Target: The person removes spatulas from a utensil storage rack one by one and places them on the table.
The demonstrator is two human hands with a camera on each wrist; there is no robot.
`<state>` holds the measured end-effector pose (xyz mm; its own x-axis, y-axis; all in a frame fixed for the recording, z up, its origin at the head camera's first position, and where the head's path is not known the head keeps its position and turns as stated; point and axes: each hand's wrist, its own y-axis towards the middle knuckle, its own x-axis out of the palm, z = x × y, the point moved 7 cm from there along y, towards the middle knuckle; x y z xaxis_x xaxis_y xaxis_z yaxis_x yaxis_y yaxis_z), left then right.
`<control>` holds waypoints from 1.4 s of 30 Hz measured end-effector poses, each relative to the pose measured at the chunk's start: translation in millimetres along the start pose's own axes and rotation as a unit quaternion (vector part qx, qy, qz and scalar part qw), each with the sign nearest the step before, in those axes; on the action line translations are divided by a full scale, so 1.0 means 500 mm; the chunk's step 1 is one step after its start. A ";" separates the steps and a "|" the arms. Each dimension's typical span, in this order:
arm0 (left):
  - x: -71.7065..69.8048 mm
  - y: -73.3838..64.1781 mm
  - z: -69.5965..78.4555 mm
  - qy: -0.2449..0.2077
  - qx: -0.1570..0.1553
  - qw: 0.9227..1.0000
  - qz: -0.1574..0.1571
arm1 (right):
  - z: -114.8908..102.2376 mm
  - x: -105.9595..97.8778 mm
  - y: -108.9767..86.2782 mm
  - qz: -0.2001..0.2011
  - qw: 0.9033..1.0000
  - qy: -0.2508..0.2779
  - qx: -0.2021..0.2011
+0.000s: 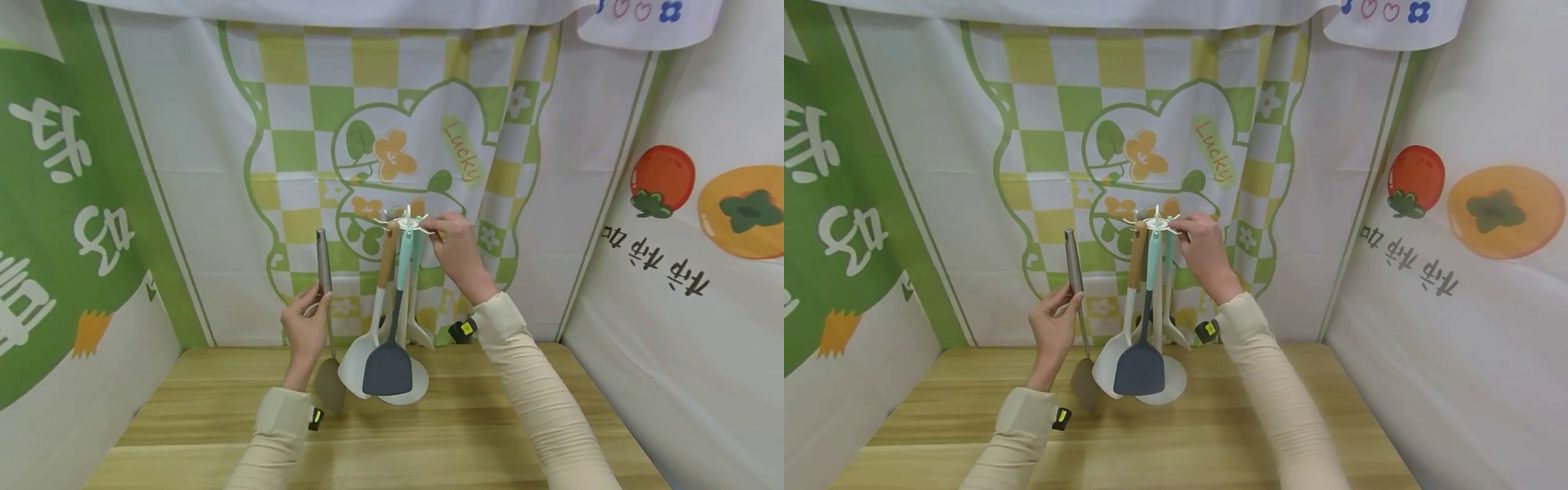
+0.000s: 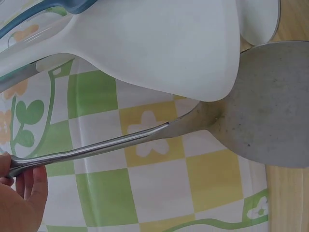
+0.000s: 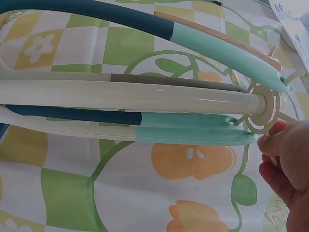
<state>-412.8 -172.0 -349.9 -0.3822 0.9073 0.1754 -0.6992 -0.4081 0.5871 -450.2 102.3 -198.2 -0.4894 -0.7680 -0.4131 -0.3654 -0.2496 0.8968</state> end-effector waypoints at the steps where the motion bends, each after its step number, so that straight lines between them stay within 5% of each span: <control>1: -0.001 0.002 -0.007 -0.001 0.003 1.000 0.004 | 0.000 -0.001 0.000 0.001 1.000 0.001 -0.001; 12: -0.009 0.001 -0.015 -0.014 0.038 0.998 0.038 | 0.001 0.000 -0.003 0.002 1.000 0.002 -0.002; 23: -0.019 -0.009 0.048 -0.014 0.037 0.997 0.060 | 0.000 -0.001 -0.004 0.006 1.000 -0.001 -0.003; 33: -0.023 0.002 -0.001 -0.007 0.018 0.998 0.053 | 0.004 -0.003 -0.001 0.013 1.000 0.000 -0.007; 38: -0.018 -0.011 0.051 0.018 0.018 0.999 0.035 | 0.007 -0.001 -0.001 0.015 1.000 0.001 -0.007; 42: -0.016 -0.014 0.056 0.036 0.015 0.999 0.032 | 0.008 0.000 0.000 0.013 1.000 0.001 -0.005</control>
<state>-387.8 -173.3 -333.3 -0.4691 0.8690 0.1572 -0.6536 -0.4614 0.5999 -453.2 104.5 -199.0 -0.4971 -0.7756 -0.3891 -0.3453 -0.2345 0.9087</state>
